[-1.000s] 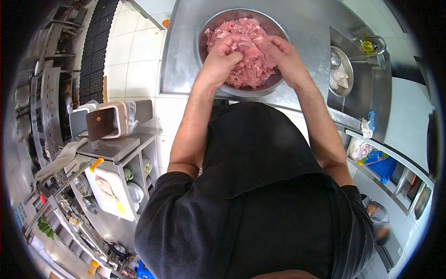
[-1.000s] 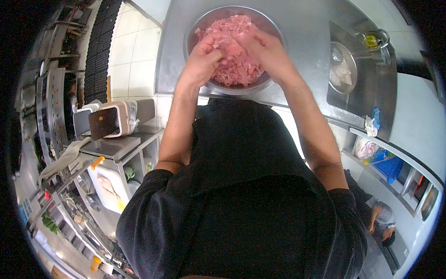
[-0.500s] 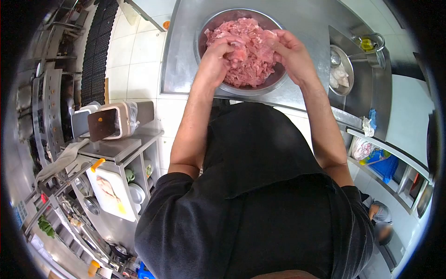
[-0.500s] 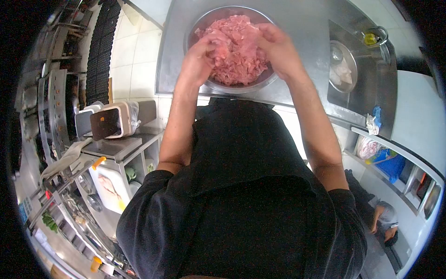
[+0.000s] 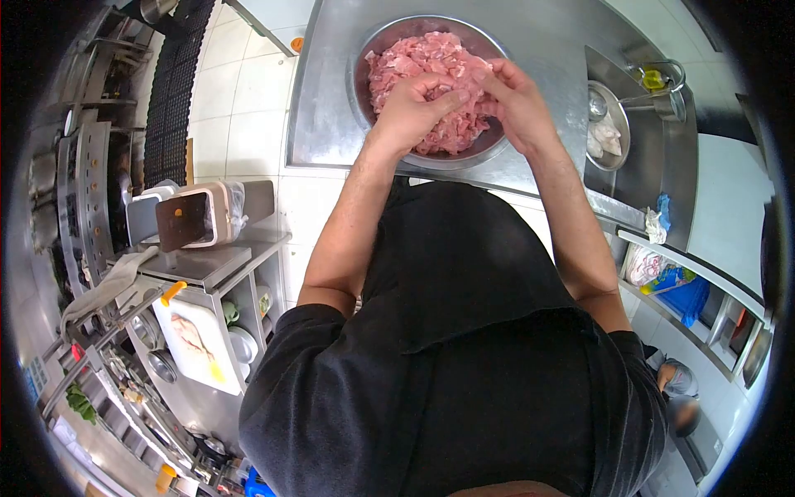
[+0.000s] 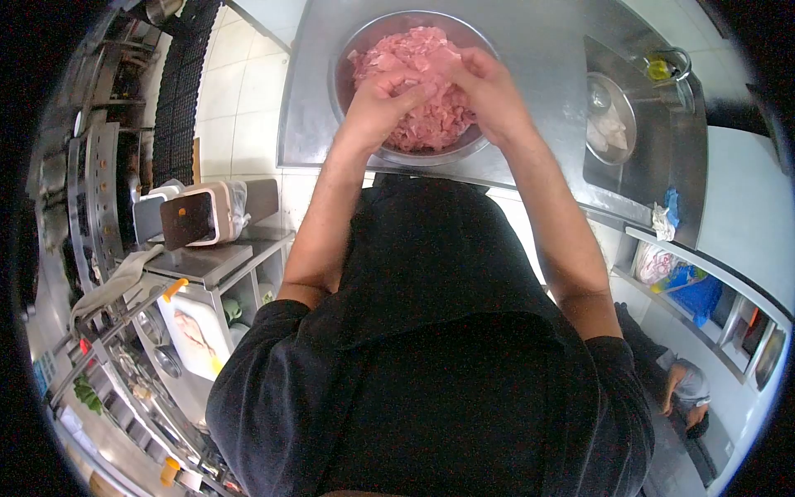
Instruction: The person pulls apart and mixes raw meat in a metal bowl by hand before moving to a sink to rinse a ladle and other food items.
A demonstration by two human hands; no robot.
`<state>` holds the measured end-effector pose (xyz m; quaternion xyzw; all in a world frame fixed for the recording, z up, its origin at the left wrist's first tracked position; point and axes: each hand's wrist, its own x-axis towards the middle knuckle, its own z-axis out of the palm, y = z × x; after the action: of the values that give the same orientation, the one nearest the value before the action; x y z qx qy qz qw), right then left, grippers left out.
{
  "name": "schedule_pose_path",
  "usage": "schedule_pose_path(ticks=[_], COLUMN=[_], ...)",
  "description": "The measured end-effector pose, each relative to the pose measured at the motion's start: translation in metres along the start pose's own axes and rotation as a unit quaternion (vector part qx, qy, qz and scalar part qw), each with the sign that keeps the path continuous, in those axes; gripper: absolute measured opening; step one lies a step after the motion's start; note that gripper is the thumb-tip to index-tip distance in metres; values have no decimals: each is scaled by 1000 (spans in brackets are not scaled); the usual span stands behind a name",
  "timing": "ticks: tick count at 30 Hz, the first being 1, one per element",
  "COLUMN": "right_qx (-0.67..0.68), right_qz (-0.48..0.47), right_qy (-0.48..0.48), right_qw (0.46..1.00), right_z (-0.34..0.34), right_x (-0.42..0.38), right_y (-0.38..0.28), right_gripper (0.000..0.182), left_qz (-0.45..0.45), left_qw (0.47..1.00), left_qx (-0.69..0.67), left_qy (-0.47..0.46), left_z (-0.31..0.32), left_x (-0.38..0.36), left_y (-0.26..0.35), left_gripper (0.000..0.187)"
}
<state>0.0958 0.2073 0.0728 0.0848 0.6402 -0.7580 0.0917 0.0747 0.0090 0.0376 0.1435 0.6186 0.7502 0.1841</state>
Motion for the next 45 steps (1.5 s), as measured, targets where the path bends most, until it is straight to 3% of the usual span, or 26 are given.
schedule_pose_path(ticks=[8,11,14,20,23,26,29,32,38,41,45], right_qx=[39,57,67,59,-36,-179,-245,-392,-428,-424,-391], right_qz=[15,26,41,60,32,-83,-146,-273,-248,-174,-131], right_qy=[76,101,103,90,98,108,66,41,87,104,54], right_qw=[996,993,992,992,994,975,956,878,865,883,910], right_z=[-2,10,9,2,-5,-3,3,9,25,25,28], right_x=[5,-1,-1,-3,-3,-6,-13,-16,-21,-19,-20], right_y=[3,-12,-7,0,4,8,-2,-4,-11,-8,-15], right_gripper=[14,16,19,20,34,36,36,36,38,38,41], left_qz=[111,214,223,155,6,12,-10,2,23,105,105], left_qw=[979,945,922,961,992,997,995,995,991,975,977], left_qx=[163,245,314,226,122,-21,-70,-55,107,168,160], left_qy=[50,43,51,36,45,79,77,85,77,104,96], left_z=[2,6,13,8,5,8,3,4,3,6,4], left_x=[-6,-8,-11,-9,-10,-6,-4,-3,-7,-9,-10], left_y=[6,14,17,12,18,6,-5,-5,6,13,15], left_gripper=[35,43,40,25,23,18,18,18,19,20,17])
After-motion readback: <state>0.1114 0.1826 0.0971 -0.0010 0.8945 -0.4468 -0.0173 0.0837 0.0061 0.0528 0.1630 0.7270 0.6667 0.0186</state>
